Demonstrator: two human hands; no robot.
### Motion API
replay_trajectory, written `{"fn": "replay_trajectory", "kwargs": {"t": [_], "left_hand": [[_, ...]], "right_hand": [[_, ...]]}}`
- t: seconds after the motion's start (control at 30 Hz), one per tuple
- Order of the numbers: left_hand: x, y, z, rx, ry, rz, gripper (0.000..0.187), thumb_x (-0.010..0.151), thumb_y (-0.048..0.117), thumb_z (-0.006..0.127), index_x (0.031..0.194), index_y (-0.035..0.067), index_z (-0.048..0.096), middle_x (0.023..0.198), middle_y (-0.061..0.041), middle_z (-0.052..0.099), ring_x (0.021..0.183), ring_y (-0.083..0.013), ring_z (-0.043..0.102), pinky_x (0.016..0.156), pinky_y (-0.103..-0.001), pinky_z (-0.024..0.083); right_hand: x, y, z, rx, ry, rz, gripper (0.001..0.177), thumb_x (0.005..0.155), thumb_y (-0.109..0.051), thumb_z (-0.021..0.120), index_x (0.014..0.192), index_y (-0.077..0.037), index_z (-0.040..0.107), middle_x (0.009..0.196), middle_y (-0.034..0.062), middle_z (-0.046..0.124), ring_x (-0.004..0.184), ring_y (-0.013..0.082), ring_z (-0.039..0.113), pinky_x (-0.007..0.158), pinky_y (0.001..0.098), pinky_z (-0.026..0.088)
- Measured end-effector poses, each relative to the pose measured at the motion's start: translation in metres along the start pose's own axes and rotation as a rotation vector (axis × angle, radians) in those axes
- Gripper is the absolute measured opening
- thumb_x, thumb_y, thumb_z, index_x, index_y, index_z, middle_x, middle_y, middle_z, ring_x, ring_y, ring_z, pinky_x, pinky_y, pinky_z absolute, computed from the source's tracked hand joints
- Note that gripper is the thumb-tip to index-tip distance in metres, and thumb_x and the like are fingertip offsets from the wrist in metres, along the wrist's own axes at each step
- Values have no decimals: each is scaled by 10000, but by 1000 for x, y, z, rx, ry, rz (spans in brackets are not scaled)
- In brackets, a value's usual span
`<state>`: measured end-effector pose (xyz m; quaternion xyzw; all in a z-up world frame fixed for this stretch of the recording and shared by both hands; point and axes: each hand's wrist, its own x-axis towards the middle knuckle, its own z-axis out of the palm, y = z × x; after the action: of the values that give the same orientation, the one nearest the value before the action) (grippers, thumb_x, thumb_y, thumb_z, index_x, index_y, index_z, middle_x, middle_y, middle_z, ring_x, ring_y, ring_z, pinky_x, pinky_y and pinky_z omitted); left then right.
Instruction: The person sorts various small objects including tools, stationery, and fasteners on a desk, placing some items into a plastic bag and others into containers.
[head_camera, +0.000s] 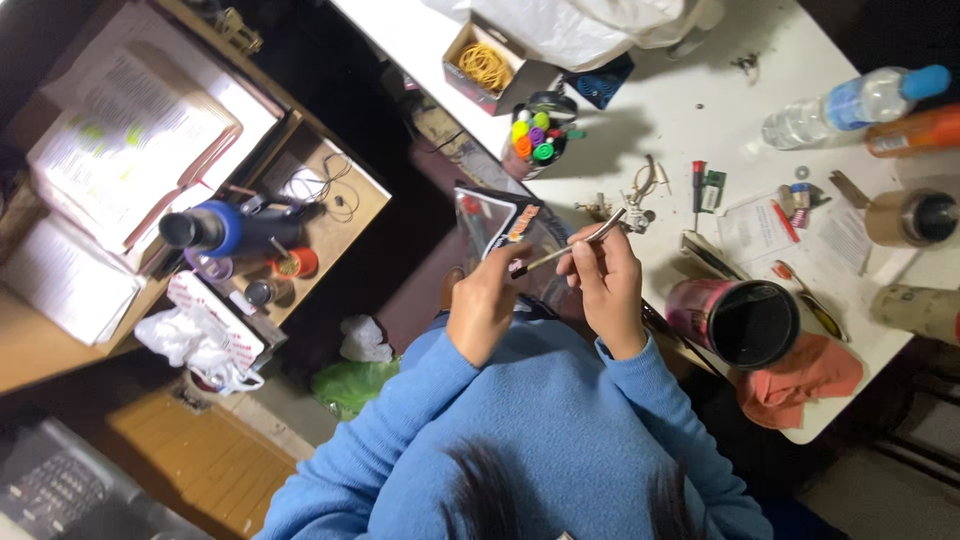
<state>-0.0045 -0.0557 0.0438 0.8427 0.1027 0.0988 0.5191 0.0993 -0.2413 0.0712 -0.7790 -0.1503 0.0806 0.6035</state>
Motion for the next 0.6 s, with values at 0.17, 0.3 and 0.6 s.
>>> {"fn": "replay_trajectory", "kwargs": {"t": [0.17,0.3,0.6], "left_hand": [[6,-31,26,19,-13,-58,356,986,-120,718,1190,160,798,984,-73,914,967,-408,908,895,-519,730],[17,-12,15,-29,-15,-160,217,991,8,786,974,223,760,806,-18,881,854,-407,883,787,-490,693],[21,8,7,-68,-92,-189,170,976,8,753,1049,155,799,818,-164,859,856,-546,839,758,-604,672]], "right_hand": [[1,0,11,22,-48,-35,216,1306,-210,608,1234,-29,700,818,127,833,673,134,744,611,249,599],[-1,0,12,-9,-8,-101,221,1296,-201,650,1232,-3,726,826,148,838,676,166,761,614,276,624],[-5,9,5,18,114,-119,265,1307,-228,626,1212,3,719,774,115,767,670,152,718,622,275,616]]}}
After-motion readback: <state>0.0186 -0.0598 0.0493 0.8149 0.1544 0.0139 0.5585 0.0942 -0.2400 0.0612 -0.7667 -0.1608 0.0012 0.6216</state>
